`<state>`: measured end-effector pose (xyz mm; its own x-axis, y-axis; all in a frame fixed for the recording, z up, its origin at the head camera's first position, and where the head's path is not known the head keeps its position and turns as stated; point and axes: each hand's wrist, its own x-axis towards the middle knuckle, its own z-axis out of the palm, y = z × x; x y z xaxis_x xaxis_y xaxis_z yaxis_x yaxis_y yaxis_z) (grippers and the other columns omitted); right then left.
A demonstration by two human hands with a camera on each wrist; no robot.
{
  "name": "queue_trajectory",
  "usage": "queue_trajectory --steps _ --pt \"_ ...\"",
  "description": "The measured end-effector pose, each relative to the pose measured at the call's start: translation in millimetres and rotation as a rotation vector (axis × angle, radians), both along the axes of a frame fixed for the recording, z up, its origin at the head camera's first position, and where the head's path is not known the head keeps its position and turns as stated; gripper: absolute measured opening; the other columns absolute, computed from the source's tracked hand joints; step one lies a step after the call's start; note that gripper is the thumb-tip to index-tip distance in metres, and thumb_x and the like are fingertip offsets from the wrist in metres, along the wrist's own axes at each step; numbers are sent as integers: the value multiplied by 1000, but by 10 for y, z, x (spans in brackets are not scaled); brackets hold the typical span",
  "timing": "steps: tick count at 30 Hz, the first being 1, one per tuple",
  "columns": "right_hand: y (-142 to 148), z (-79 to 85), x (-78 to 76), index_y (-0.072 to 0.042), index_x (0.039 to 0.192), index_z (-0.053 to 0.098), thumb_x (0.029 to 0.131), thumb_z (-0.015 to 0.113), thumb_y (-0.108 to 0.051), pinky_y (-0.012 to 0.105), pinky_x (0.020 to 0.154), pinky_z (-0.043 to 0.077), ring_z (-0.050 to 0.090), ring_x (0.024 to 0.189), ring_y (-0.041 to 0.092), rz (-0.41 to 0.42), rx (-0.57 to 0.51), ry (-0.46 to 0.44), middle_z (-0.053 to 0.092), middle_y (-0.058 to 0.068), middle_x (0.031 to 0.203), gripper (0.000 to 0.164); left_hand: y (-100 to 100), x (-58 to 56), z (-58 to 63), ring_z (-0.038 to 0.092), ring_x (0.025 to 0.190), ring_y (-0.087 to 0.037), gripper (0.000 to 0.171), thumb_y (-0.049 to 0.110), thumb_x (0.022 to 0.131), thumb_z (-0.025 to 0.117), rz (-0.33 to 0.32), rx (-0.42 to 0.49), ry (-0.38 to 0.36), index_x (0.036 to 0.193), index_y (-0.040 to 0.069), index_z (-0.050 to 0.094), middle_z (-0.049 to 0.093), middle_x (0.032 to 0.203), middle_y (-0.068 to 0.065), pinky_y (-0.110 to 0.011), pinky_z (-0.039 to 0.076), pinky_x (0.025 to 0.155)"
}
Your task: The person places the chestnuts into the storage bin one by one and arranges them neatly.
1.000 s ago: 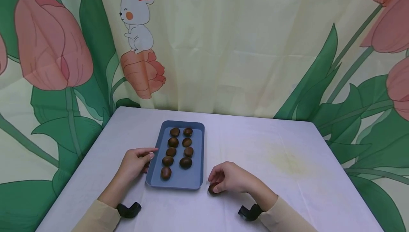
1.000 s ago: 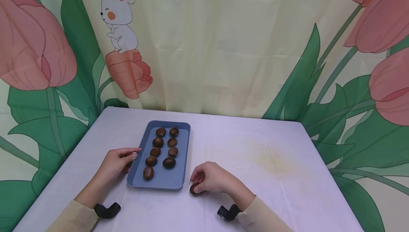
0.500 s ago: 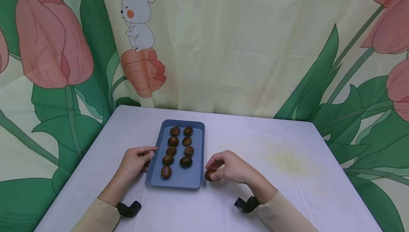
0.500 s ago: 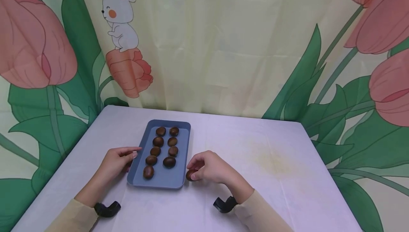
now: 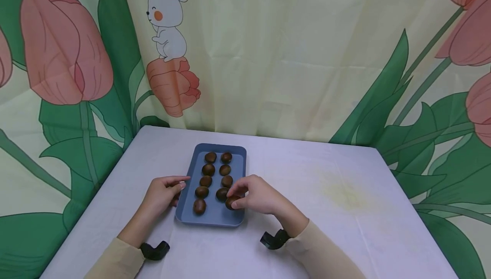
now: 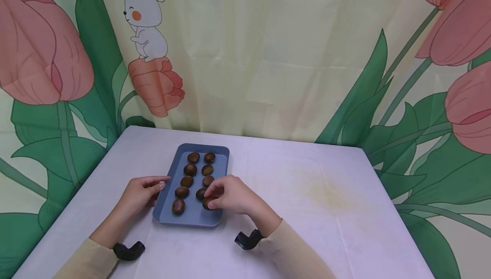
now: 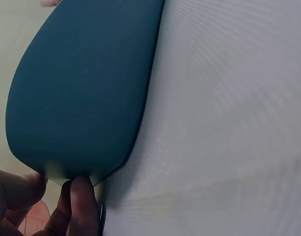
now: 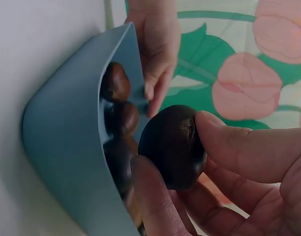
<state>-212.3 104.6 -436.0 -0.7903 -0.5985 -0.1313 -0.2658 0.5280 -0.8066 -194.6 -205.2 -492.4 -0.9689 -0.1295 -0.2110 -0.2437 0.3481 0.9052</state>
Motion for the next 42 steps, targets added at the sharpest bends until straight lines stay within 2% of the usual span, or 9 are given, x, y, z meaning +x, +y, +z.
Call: queue_trajectory --steps 4,10,19,25,31,38,42 --pt "-158 -28 13 -26 99 82 89 87 -12 27 83 58 68 92 8 0 28 11 76 -12 95 17 -1 3 -1 69 69 -18 30 10 105 67 0 1 -2 134 6 76 74 127 -24 -29 60 60" --pt "-320 -68 69 -24 97 82 87 90 -12 27 82 55 65 90 6 -7 87 58 74 -14 94 17 -4 -2 -17 69 69 -17 30 10 106 66 1 7 -3 134 6 76 75 126 -23 -30 61 60" --pt "-425 -123 155 -25 84 82 82 92 -9 23 73 50 58 85 6 -9 151 144 70 -14 82 19 -3 9 -10 69 70 -17 30 11 106 67 5 2 -4 134 8 77 73 130 -24 -29 61 61" --pt "-460 -163 176 -26 81 82 82 92 -8 21 71 51 59 86 4 -19 192 166 71 -14 83 20 -2 8 -8 68 70 -17 29 11 106 67 6 -7 0 133 8 77 74 127 -23 -29 60 61" --pt "-451 -182 201 -25 84 83 85 90 -10 20 73 52 61 89 4 -22 198 194 73 -14 85 17 -9 3 -10 68 70 -18 30 11 106 67 1 4 -1 134 7 76 75 125 -22 -29 61 61" --pt "-458 -188 213 -24 96 87 86 90 -11 20 77 54 67 95 5 -30 229 266 79 -12 95 17 -6 -8 -18 68 71 -18 30 11 106 67 3 17 0 134 8 76 75 127 -23 -29 61 61" --pt "-458 -177 209 -22 99 88 86 89 -11 19 76 54 69 96 7 -40 233 269 80 -11 98 17 -1 -11 -23 68 71 -17 30 11 106 66 2 19 -3 134 8 76 75 126 -22 -29 61 61"
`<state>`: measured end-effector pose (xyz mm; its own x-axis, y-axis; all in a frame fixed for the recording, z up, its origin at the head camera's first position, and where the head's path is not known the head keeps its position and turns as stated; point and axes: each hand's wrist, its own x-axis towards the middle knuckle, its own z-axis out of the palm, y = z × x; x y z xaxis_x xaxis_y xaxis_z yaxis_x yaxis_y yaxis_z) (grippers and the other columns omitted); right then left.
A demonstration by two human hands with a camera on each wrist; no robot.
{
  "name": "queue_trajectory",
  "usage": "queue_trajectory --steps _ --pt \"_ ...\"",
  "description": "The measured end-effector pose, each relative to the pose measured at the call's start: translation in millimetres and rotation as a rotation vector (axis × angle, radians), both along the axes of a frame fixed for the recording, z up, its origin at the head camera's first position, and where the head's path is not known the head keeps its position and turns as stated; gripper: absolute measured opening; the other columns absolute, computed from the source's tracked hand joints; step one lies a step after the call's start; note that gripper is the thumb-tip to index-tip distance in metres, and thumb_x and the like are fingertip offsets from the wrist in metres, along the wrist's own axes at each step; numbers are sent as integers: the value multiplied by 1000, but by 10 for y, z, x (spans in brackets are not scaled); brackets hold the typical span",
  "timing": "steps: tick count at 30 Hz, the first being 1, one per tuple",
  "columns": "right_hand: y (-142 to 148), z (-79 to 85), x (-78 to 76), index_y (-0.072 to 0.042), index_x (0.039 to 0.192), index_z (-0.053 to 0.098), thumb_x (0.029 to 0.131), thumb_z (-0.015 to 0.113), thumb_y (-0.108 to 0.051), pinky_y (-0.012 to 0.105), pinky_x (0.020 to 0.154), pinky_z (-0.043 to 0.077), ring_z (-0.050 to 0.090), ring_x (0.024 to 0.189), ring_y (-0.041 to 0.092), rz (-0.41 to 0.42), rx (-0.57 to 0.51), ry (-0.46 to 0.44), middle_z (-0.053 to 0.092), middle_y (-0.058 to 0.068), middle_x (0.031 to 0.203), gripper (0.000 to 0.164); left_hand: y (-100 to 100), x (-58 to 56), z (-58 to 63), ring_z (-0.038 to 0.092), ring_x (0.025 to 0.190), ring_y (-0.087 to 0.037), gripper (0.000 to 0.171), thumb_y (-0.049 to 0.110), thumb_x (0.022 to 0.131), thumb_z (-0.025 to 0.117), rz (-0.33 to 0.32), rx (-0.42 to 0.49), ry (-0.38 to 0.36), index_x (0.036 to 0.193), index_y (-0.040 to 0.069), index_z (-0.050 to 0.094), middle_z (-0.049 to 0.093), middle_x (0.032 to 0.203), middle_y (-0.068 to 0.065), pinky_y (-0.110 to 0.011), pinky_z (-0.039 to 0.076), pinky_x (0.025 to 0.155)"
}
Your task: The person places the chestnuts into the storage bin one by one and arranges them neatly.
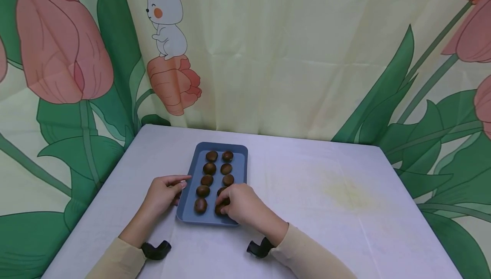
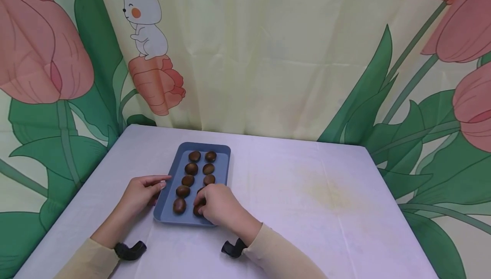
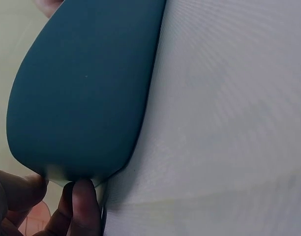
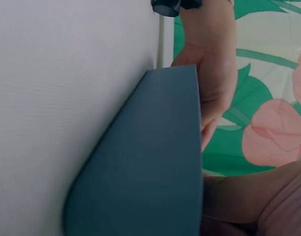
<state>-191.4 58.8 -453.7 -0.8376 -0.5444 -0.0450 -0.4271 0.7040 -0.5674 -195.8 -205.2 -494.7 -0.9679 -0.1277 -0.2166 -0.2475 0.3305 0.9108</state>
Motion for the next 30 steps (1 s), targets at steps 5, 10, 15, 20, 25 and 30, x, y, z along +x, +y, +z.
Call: queue_trajectory --steps 5,10,15,20,25,30 --pt "26 63 -19 -21 100 88 86 89 -9 20 74 55 69 101 10 -9 -18 -43 81 -9 102 18 0 4 14 68 70 -18 30 11 106 66 -1 -8 -1 134 8 76 75 125 -22 -29 61 61" --pt "50 97 -46 -22 99 88 87 86 -4 21 74 55 68 105 12 -21 -28 -99 81 -7 109 21 1 6 28 67 69 -18 30 11 106 66 -1 -14 -5 134 8 76 74 126 -22 -29 61 61" --pt "58 123 -39 -18 97 87 85 87 -1 21 67 55 67 92 10 -8 -39 -132 81 -4 105 21 -4 1 18 67 69 -17 30 11 106 67 -4 -14 4 134 7 76 75 124 -22 -29 61 61" --pt "48 114 -18 -17 93 87 82 88 2 20 64 52 62 82 5 22 -31 -126 80 -5 91 22 -13 -6 8 68 68 -17 30 11 106 67 -10 -10 13 134 7 76 75 122 -22 -29 61 60" --pt "40 88 -20 -19 90 87 80 88 3 20 64 52 62 82 5 25 -26 -112 78 -8 87 25 -16 -9 7 68 68 -17 30 11 106 67 -13 -9 15 135 7 76 75 125 -23 -29 61 61" --pt "26 44 -34 -20 93 87 83 87 0 20 69 52 65 91 9 11 -33 -84 79 -8 94 22 -10 -2 -6 69 69 -17 30 12 106 66 -12 -18 13 135 8 76 74 128 -23 -29 61 61"
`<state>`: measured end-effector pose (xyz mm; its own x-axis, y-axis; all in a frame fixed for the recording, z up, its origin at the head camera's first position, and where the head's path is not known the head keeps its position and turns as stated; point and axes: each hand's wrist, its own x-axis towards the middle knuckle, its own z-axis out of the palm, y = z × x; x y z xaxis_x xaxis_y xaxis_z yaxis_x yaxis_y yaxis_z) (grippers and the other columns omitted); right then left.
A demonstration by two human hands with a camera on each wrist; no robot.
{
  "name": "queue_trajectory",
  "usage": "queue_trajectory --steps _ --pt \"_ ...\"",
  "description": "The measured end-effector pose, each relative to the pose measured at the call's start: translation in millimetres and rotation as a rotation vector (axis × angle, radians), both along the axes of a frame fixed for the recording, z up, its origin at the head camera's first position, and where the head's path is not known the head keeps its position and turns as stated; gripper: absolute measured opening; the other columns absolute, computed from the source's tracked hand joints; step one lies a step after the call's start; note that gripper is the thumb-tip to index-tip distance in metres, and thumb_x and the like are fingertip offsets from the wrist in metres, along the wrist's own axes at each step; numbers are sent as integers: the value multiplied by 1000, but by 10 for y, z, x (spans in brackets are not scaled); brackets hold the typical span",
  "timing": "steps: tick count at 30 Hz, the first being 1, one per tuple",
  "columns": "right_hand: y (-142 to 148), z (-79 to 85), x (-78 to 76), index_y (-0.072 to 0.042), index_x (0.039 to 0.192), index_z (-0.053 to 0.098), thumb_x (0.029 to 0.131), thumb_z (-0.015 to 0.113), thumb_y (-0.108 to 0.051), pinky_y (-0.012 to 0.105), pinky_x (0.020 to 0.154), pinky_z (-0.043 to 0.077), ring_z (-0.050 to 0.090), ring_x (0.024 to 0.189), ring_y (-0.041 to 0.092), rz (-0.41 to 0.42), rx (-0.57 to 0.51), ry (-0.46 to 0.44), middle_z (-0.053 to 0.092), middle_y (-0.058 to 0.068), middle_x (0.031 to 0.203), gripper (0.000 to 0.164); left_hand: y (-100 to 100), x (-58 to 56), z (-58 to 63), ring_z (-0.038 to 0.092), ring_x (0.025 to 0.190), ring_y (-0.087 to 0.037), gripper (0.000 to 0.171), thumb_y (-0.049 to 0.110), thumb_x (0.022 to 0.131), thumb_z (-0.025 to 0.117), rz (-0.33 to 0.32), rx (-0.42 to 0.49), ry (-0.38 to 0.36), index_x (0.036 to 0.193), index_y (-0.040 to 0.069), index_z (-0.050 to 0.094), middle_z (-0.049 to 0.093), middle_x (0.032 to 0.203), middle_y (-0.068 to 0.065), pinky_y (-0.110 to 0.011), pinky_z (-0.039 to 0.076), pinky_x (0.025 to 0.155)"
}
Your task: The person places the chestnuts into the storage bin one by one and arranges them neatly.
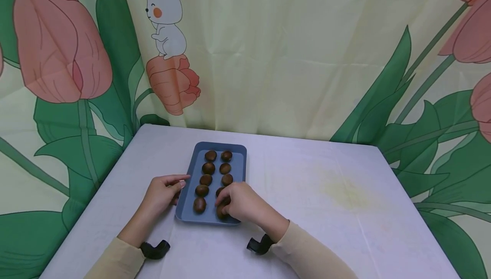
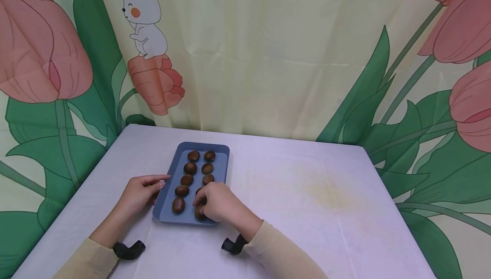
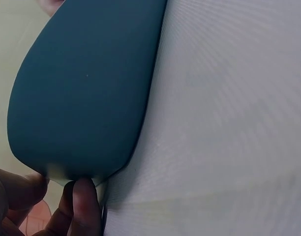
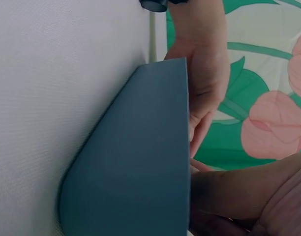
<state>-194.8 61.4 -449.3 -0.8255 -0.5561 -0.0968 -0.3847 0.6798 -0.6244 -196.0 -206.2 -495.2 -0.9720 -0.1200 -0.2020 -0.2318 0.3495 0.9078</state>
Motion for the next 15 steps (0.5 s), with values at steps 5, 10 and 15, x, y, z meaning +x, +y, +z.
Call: queue_trajectory --steps 5,10,15 --pt "-17 -46 -10 -20 96 87 87 87 -8 19 76 54 68 98 9 -10 2 62 80 -9 98 15 2 2 -9 69 70 -17 30 12 106 66 2 1 0 135 8 76 75 127 -23 -29 61 62" --pt "-27 -54 -5 -21 97 87 88 87 -11 20 79 55 69 101 8 -17 2 91 80 -10 100 13 -3 2 -9 70 70 -17 30 11 106 66 0 3 4 135 7 76 75 125 -23 -29 61 62" --pt "-30 -22 -7 -21 98 87 88 88 -11 20 78 55 69 98 7 -16 15 80 81 -10 99 15 -6 4 -7 69 69 -17 30 12 106 66 -3 3 7 135 7 76 75 127 -23 -29 61 62"
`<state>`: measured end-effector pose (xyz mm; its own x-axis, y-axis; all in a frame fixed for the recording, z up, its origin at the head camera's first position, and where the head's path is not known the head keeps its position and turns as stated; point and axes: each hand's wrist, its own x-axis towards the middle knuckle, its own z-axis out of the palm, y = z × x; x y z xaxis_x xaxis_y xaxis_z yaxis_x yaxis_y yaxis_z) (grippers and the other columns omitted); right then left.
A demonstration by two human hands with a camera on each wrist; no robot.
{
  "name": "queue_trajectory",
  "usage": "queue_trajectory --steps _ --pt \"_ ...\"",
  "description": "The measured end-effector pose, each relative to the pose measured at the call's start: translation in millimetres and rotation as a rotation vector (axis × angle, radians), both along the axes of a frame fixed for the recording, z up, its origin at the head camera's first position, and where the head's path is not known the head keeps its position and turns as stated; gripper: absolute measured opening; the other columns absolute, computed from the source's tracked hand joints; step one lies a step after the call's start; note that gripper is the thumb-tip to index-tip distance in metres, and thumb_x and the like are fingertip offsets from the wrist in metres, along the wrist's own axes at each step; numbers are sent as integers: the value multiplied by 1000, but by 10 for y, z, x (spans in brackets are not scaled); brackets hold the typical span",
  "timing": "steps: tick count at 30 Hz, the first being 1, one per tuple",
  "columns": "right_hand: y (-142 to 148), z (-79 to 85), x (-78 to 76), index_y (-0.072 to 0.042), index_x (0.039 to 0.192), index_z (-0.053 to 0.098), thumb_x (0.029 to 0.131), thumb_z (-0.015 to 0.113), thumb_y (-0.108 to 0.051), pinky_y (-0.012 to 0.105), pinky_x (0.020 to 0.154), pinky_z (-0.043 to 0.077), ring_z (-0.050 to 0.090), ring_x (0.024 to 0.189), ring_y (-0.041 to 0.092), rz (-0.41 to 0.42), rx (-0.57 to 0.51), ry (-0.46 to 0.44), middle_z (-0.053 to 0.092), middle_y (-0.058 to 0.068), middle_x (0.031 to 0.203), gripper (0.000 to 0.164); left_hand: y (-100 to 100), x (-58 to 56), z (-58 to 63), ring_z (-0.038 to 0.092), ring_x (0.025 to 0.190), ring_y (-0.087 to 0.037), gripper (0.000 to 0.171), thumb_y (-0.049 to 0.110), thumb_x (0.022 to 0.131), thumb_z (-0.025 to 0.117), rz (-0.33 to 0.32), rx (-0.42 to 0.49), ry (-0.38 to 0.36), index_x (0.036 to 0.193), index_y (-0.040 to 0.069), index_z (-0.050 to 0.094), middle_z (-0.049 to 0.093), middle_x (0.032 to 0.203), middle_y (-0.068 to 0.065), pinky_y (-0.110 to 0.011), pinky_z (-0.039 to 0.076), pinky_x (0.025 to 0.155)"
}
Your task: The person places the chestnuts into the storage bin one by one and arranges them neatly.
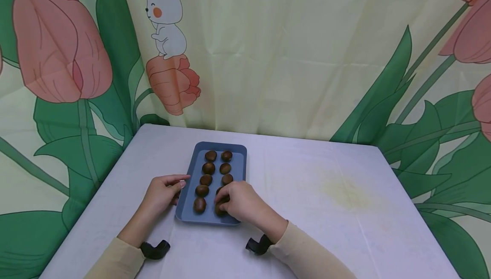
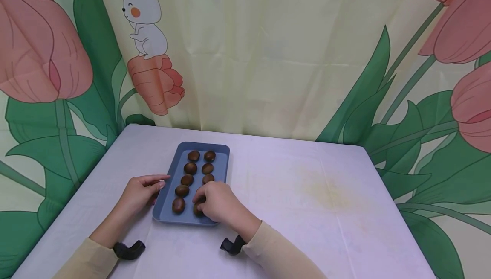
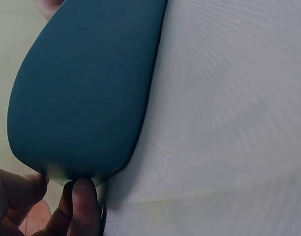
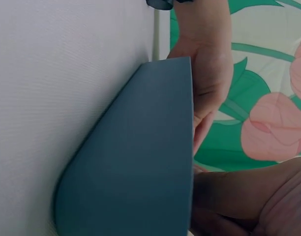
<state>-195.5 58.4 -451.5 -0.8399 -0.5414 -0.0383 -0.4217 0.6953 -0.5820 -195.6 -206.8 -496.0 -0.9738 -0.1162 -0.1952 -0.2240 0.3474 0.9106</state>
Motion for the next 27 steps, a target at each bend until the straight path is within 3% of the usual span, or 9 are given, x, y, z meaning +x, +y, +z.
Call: queue_trajectory --steps 11,19,27 --pt "12 45 -9 -22 98 87 86 86 -5 19 70 53 64 87 6 15 32 -45 81 -9 101 21 13 1 0 69 69 -17 30 11 106 66 1 1 -1 134 7 76 75 127 -23 -29 61 61" --pt "50 103 -23 -22 100 87 90 84 -5 22 75 55 67 96 12 8 10 -83 80 -7 104 20 17 7 11 68 70 -17 30 12 106 66 1 3 -6 135 8 76 74 129 -23 -28 61 62" --pt "140 167 -88 -21 105 87 92 80 -2 27 81 58 68 111 15 -10 -35 -149 79 -4 118 24 16 5 7 68 73 -17 30 13 106 67 13 -1 -11 134 9 77 72 133 -23 -29 61 62"
